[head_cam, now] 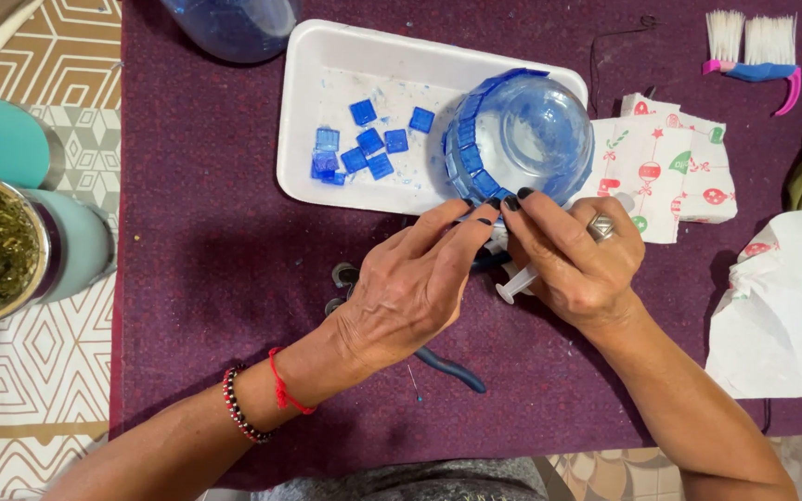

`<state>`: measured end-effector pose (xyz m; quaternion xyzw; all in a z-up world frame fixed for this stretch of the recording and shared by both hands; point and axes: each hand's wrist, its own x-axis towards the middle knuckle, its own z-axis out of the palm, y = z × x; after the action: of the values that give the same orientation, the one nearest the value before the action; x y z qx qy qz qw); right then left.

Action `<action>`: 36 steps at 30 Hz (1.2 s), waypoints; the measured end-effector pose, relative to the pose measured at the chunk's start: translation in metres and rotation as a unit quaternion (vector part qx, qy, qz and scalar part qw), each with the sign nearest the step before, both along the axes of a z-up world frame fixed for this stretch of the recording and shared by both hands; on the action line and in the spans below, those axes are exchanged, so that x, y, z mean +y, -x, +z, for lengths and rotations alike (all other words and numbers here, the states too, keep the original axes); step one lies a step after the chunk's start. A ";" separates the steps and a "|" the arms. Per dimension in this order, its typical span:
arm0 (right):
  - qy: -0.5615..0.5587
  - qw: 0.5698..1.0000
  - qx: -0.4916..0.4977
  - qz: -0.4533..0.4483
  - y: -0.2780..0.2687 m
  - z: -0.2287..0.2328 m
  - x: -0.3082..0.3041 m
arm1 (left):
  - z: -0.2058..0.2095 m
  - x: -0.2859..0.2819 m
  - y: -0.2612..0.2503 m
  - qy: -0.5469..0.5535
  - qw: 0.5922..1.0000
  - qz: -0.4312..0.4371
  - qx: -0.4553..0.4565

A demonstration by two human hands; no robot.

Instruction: Applying adhesive and precisely placing small blue mosaic tiles onto a blue glass object, including trimming tiles with nippers.

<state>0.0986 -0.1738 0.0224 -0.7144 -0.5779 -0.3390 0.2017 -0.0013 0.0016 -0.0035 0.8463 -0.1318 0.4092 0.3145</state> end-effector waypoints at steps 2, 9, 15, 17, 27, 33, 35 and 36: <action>0.000 1.000 -0.004 0.002 0.000 0.001 0.001 | 0.001 0.001 -0.001 -0.002 1.000 0.000 0.001; -0.025 0.999 0.034 -0.008 0.001 -0.001 0.001 | 0.002 0.003 0.000 -0.003 1.000 0.001 -0.006; -0.069 0.993 0.063 -0.071 -0.012 -0.010 -0.032 | 0.006 0.001 0.002 0.022 1.000 -0.013 0.001; -0.057 0.993 0.067 -0.082 -0.012 0.004 -0.021 | 0.004 0.000 0.003 0.023 1.000 -0.015 0.007; 0.025 0.913 0.362 -0.187 -0.016 0.037 -0.021 | 0.017 0.012 -0.004 0.149 0.977 -0.062 0.139; 0.026 0.834 0.520 -0.182 -0.020 0.038 -0.015 | 0.009 0.006 -0.011 0.225 0.953 -0.089 0.185; 0.025 0.830 0.527 -0.184 -0.021 0.040 -0.014 | 0.009 0.006 -0.012 0.229 0.950 -0.082 0.196; 0.027 0.823 0.535 -0.187 -0.020 0.040 -0.014 | 0.009 0.006 -0.012 0.236 0.946 -0.076 0.209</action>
<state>0.1189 -0.1880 0.0627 -0.8830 -0.2438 0.0810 0.3928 0.0105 0.0073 0.0060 0.8020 -0.0269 0.2176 0.5556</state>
